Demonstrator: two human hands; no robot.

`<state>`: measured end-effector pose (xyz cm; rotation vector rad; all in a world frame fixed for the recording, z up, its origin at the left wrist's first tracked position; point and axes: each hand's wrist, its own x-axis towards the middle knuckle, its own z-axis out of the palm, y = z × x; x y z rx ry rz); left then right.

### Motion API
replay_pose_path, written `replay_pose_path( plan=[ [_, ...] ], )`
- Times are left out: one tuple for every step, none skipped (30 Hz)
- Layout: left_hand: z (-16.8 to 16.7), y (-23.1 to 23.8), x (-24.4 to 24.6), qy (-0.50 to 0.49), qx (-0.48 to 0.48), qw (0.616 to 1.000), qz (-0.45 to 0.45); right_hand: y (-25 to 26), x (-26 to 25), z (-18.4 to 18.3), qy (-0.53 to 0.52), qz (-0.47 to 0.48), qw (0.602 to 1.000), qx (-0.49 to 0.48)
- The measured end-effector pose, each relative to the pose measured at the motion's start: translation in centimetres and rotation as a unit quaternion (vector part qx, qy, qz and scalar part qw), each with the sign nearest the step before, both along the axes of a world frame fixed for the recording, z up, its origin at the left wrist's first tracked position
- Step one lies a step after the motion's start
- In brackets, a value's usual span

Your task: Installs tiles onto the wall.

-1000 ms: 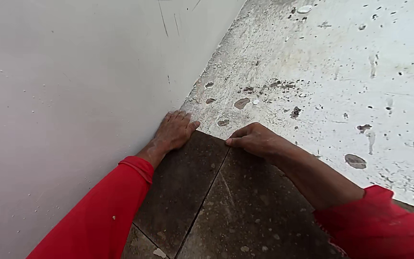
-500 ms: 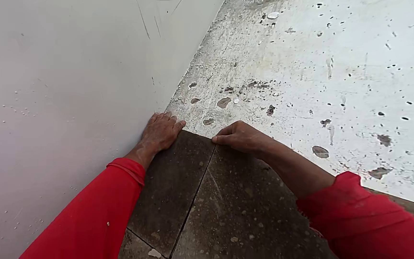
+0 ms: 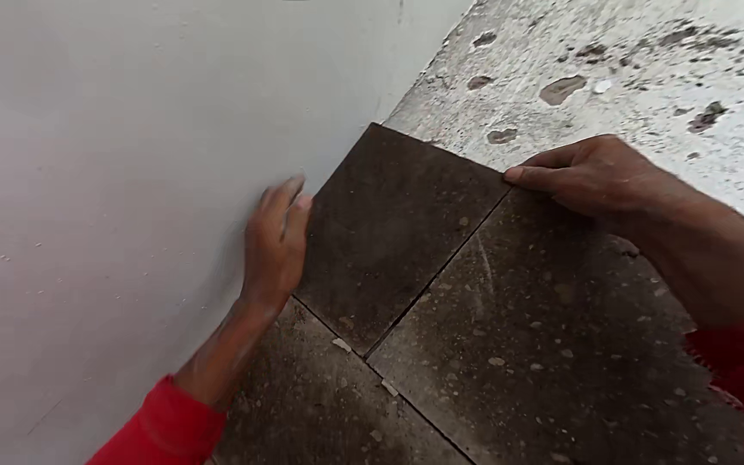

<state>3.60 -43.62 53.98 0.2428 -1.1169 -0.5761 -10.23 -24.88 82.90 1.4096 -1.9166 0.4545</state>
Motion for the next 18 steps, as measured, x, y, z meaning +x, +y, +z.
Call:
replay_pose_path(
  plan=[
    [-4.7, 1.4, 0.2, 0.015, 0.072, 0.997, -0.015, -0.1, -0.1, -0.1, -0.001, 0.002, 1.0, -0.006],
    [-8.6, 2.4, -0.5, 0.021, 0.123, 0.992, -0.019, -0.1, -0.1, -0.1, -0.003, 0.003, 1.0, -0.013],
    [-11.5, 3.2, -1.7, 0.009, 0.158, 0.987, -0.027, 0.0, -0.3, 0.0, -0.003, 0.003, 1.0, -0.019],
    [-13.4, 4.1, -3.0, -0.013, 0.176, 0.983, -0.043, 0.1, -0.7, 0.1, 0.001, 0.003, 1.0, -0.022],
    [-14.3, 4.8, -4.1, -0.035, 0.182, 0.981, -0.056, 0.0, -1.2, 0.4, 0.004, 0.005, 1.0, -0.023],
    [-14.3, 5.3, -5.0, -0.045, 0.175, 0.982, -0.06, -0.1, -2.1, 0.9, 0.007, 0.007, 1.0, -0.024],
    [-13.8, 5.6, -5.7, -0.046, 0.162, 0.984, -0.053, -0.3, -3.0, 1.5, 0.01, 0.008, 1.0, -0.022],
    [-13.1, 5.7, -6.4, -0.037, 0.15, 0.987, -0.034, -0.5, -3.8, 2.0, 0.013, 0.011, 1.0, -0.019],
    [-12.4, 5.7, -7.0, -0.021, 0.141, 0.99, -0.01, -0.5, -4.3, 2.3, 0.017, 0.016, 1.0, -0.016],
    [-11.7, 5.5, -7.6, -0.005, 0.135, 0.991, 0.018, -0.5, -4.4, 2.2, 0.015, 0.017, 1.0, -0.015],
    [-11.2, 5.4, -8.1, 0.011, 0.128, 0.991, 0.042, -0.4, -4.1, 1.8, 0.011, 0.014, 1.0, -0.015],
    [-10.9, 5.3, -8.6, 0.026, 0.125, 0.99, 0.063, -0.4, -4.1, 1.7, 0.012, 0.011, 1.0, -0.01],
    [-10.6, 5.3, -9.0, 0.04, 0.128, 0.988, 0.08, -0.4, -4.3, 1.8, 0.006, 0.013, 1.0, -0.003],
    [-10.6, 5.2, -9.5, 0.051, 0.132, 0.986, 0.092, -0.5, -4.8, 2.1, -0.002, 0.024, 1.0, 0.003],
    [-10.7, 5.2, -10.1, 0.06, 0.136, 0.984, 0.098, -0.7, -5.4, 2.4, -0.009, 0.034, 0.999, 0.008],
    [-10.9, 5.1, -10.8, 0.064, 0.14, 0.983, 0.101, -0.9, -5.9, 2.7, -0.019, 0.041, 0.999, 0.011],
    [-11.0, 4.9, -11.3, 0.065, 0.14, 0.983, 0.097, -1.2, -6.2, 2.9, -0.025, 0.047, 0.999, 0.01],
    [-11.0, 4.8, -11.0, 0.058, 0.14, 0.985, 0.08, -1.3, -6.4, 3.2, -0.028, 0.055, 0.998, 0.009]
  ],
)
